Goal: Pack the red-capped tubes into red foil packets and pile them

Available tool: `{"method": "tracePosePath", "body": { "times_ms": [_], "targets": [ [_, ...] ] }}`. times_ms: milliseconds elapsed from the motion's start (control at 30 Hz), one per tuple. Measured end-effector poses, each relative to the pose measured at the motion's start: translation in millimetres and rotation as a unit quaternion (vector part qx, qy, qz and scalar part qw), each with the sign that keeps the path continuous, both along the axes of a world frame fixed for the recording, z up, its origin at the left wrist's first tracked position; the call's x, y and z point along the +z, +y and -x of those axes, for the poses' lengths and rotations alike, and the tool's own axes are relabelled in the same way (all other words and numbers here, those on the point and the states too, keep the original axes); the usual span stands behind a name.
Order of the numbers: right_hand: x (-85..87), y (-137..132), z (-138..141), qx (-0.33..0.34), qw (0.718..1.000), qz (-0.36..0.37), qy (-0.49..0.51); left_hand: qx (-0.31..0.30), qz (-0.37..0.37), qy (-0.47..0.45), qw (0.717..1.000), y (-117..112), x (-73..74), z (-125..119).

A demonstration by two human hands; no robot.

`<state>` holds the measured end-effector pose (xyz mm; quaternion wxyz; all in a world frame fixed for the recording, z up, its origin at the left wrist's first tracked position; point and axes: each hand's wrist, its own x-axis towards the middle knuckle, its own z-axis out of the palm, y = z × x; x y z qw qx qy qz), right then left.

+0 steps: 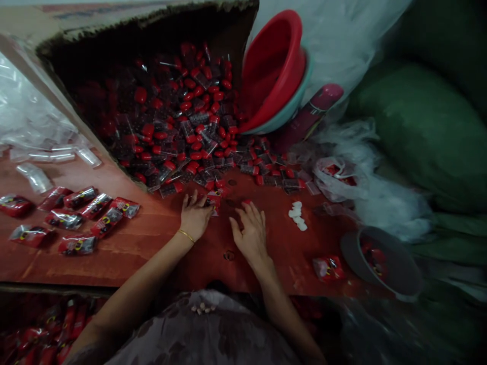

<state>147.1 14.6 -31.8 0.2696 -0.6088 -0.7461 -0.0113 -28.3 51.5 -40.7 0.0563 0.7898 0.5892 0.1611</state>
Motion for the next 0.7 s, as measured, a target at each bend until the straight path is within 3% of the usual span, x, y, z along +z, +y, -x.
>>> {"method": "tracePosePath", "body": {
  "times_ms": [267,700],
  "targets": [
    [-3.5,-1.1,21.8,0.046,0.998,0.015,0.031,0.015,0.018,0.011,1.0,5.9,5.6,-3.4],
    [-2.2,-6.1,15.1,0.054,0.996,0.003,0.072,0.05,0.019,-0.016,0.998,21.8,5.9,-10.8]
  ]
}}
